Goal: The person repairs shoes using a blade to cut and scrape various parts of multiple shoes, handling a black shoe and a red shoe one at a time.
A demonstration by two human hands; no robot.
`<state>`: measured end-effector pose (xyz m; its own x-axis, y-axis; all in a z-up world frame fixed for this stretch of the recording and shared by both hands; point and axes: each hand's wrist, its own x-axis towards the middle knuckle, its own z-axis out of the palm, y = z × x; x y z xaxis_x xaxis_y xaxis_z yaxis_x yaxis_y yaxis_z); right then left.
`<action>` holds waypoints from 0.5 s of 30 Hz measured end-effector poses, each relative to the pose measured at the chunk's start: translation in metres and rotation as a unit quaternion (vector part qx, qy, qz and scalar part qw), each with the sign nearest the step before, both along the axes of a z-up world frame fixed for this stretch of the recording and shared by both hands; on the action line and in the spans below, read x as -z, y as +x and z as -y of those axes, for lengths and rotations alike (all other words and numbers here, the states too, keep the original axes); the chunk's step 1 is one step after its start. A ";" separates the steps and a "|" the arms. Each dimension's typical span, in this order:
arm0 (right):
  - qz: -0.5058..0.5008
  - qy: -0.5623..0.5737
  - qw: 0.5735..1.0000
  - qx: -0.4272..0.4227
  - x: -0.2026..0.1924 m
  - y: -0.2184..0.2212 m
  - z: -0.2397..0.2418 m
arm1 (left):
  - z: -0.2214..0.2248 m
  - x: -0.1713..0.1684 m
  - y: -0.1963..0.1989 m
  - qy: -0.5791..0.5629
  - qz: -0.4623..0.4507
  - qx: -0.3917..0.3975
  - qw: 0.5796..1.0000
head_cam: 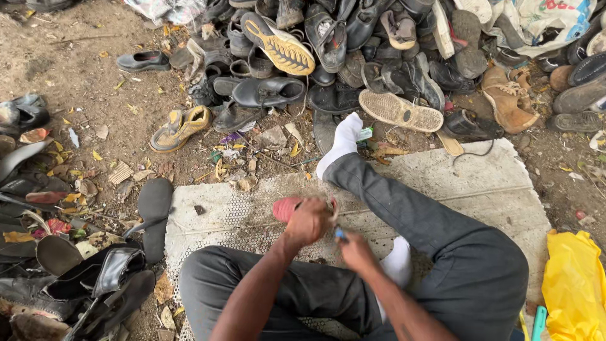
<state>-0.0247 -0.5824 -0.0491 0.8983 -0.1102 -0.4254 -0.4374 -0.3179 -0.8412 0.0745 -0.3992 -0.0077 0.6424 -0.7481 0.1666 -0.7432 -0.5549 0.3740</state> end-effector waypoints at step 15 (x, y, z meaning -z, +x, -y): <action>0.126 -0.196 0.972 -0.020 -0.009 -0.018 -0.012 | 0.032 0.044 0.039 -0.196 -0.188 -0.162 0.949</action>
